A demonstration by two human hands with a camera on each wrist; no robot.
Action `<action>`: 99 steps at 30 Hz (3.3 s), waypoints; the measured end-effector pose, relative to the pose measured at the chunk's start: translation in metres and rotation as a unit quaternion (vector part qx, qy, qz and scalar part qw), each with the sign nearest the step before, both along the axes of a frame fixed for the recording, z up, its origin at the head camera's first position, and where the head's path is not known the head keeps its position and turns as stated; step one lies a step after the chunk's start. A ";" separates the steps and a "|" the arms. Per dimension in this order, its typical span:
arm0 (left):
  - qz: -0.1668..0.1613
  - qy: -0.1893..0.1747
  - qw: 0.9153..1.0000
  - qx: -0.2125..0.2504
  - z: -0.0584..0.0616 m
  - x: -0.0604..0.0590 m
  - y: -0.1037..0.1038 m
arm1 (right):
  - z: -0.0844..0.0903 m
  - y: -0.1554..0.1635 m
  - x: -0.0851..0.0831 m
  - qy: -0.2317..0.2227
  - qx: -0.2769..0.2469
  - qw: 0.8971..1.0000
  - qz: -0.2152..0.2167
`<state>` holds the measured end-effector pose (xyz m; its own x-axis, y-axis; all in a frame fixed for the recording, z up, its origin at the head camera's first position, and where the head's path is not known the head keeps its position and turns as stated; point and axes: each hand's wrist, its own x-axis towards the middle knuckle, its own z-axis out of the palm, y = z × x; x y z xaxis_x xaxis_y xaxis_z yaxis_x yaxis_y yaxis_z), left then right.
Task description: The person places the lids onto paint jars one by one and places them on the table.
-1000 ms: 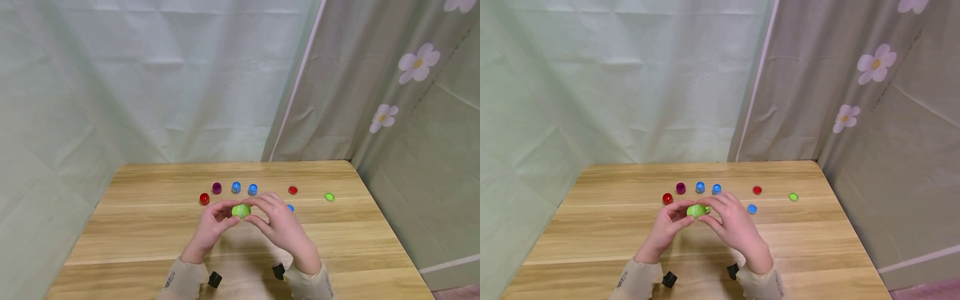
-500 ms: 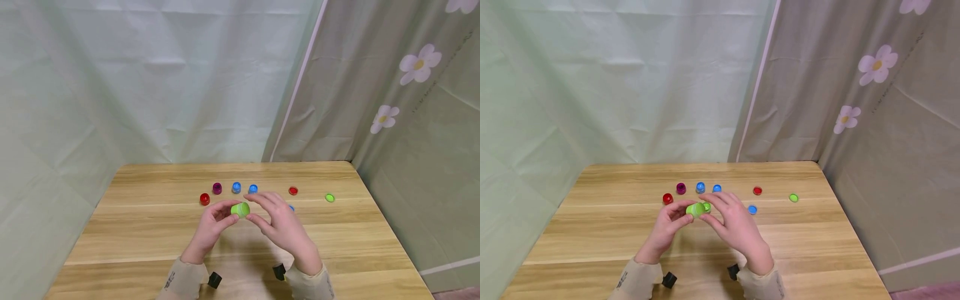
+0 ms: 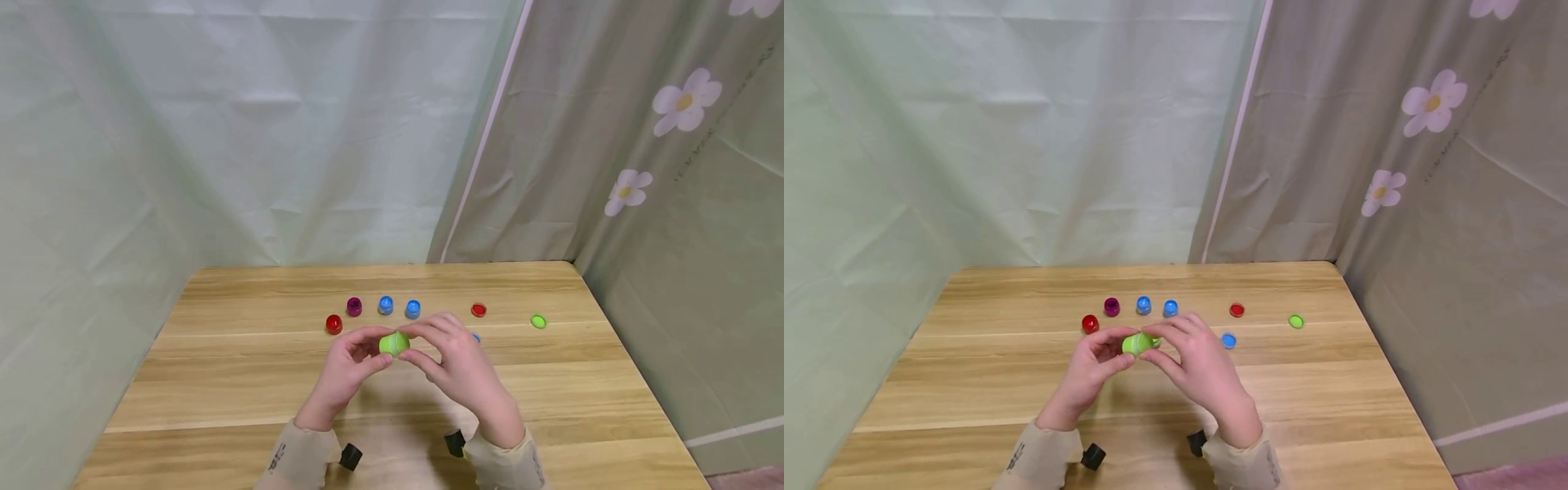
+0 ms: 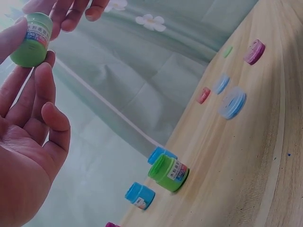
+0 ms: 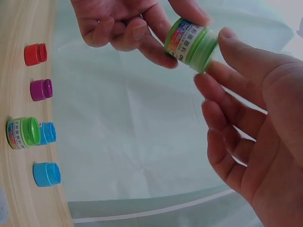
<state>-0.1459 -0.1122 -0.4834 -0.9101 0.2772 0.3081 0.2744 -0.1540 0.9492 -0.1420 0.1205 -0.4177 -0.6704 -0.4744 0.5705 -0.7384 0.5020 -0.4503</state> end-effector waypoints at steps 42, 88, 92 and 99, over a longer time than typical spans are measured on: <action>0.006 -0.012 1.000 -0.005 0.001 0.001 0.000 | -0.001 -0.001 0.002 -0.019 0.005 1.000 -0.015; 0.062 -0.005 0.998 -0.029 -0.001 0.001 0.006 | -0.001 -0.010 0.005 -0.048 0.025 0.995 -0.087; 0.061 -0.028 0.998 -0.012 0.001 0.000 0.004 | 0.001 -0.009 0.005 -0.066 -0.002 0.994 -0.089; 0.044 -0.051 0.997 0.024 -0.002 0.000 -0.026 | 0.001 0.003 0.003 -0.076 -0.036 0.992 -0.092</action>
<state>-0.1463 -0.1381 -0.4854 -0.9574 0.1828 0.2237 0.1912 -0.1795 0.9650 -0.1388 0.1234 -0.4167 -0.8222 -0.2983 0.4848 -0.5590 0.5839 -0.5887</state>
